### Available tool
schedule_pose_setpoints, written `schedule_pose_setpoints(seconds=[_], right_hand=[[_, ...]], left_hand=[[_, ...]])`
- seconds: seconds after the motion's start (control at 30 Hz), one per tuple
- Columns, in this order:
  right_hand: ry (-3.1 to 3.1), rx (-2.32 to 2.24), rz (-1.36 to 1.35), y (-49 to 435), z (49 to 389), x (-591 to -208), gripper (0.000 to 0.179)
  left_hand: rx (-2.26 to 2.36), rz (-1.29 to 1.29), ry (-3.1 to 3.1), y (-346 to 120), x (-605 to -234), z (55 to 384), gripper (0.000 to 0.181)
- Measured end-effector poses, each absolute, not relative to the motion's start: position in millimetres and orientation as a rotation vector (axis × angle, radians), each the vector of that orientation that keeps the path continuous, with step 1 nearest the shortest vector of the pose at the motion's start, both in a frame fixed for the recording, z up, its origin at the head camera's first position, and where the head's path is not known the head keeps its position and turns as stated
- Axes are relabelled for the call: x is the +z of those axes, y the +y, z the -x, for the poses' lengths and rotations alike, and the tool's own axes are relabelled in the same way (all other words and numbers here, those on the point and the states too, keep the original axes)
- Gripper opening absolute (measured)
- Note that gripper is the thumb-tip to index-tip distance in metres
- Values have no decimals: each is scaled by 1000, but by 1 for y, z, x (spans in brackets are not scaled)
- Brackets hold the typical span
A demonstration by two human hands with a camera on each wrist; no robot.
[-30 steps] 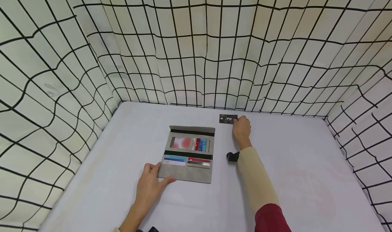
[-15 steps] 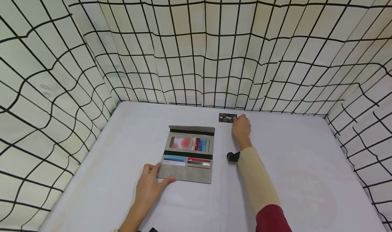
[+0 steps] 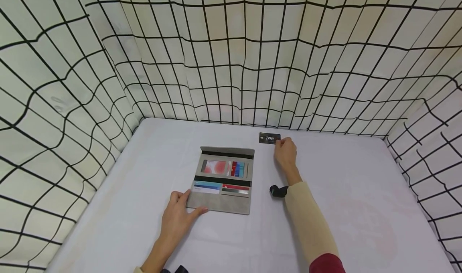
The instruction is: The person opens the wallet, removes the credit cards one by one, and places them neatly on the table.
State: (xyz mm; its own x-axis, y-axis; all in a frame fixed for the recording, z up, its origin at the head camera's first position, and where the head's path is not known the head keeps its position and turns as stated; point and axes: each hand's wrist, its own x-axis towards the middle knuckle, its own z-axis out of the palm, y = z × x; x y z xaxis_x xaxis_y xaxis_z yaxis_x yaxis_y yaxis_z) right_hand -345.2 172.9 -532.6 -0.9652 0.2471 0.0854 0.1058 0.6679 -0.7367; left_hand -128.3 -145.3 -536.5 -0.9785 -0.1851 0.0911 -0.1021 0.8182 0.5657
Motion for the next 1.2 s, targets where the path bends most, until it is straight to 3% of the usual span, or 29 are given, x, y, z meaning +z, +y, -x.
schedule_pose_setpoints(seconds=[1.2], right_hand=[[-2688, 1314, 278, 166, 313, -530, 37]], left_hand=[[-911, -233, -2845, -146, -538, 128, 84]])
